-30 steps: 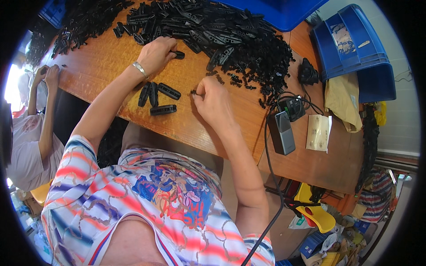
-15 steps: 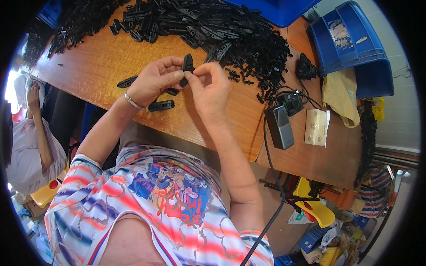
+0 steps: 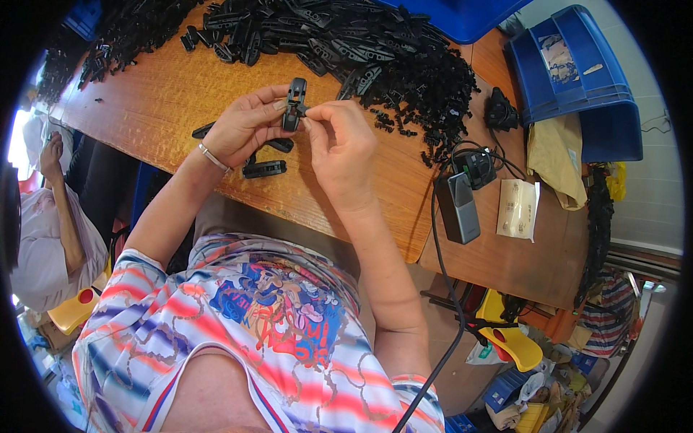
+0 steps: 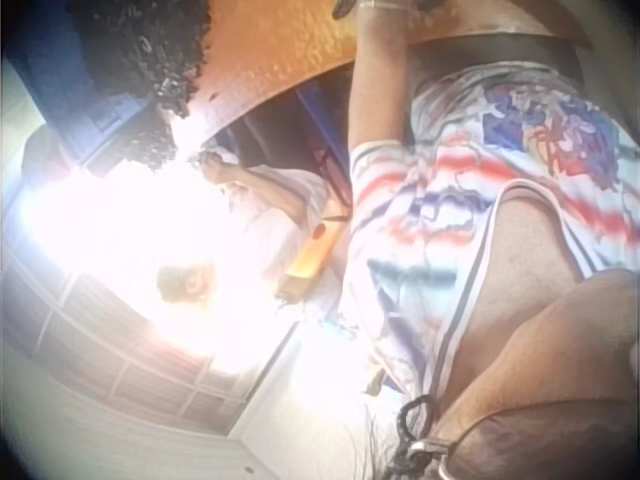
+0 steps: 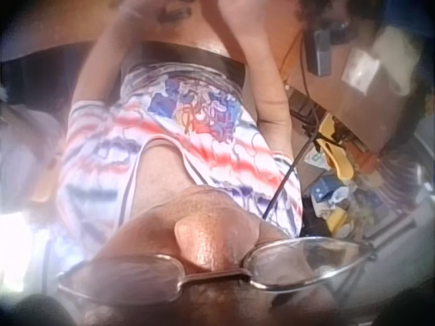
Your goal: The person assembles small black plastic buckles by hand at a wooden workbench.
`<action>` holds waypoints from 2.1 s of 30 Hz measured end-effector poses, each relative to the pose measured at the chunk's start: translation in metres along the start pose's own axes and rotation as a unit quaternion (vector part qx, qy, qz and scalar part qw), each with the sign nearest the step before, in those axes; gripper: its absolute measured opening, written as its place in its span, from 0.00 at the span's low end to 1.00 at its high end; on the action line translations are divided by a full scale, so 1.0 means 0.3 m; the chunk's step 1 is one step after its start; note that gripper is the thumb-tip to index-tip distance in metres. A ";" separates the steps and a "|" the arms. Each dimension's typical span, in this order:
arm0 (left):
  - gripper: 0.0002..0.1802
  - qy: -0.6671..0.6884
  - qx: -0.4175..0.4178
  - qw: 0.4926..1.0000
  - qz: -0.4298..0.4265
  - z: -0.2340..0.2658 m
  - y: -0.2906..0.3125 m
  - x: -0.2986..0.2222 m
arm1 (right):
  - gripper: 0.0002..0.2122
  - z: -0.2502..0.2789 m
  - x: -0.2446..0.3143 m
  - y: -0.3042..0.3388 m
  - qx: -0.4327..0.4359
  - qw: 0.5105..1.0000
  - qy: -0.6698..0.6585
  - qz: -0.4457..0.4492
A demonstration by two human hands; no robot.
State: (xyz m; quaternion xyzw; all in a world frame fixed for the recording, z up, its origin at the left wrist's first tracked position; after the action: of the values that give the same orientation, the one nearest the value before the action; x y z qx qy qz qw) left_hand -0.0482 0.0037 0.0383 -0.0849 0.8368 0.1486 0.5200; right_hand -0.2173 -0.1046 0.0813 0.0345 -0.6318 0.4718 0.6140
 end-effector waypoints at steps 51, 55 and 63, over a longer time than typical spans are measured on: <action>0.33 -0.024 0.045 0.999 -0.008 0.011 -0.004 0.041 | 0.06 -0.018 0.008 0.004 -0.054 0.998 -0.034 0.000; 0.32 -0.063 0.026 0.998 -0.006 -0.012 0.005 0.029 | 0.06 -0.038 0.008 0.012 -0.054 0.995 -0.065 -0.049; 0.30 -0.111 -0.011 0.991 -0.077 -0.020 0.011 0.037 | 0.06 -0.046 -0.012 0.024 -0.028 0.996 -0.037 -0.082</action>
State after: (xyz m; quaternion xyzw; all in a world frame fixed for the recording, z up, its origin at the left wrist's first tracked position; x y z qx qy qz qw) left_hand -0.0592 0.0048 0.0315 -0.1376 0.7632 0.1258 0.6187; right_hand -0.2107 -0.0937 0.0716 0.0867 -0.6617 0.4004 0.6279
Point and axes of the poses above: each hand's wrist, its own y-axis away from the middle knuckle, its own z-axis out of the back of the hand, x = y × z, the point moved 2 cm from there along -y, towards the middle knuckle, and after that the axes turned 11 degrees about -y, right-handed, at the moved point
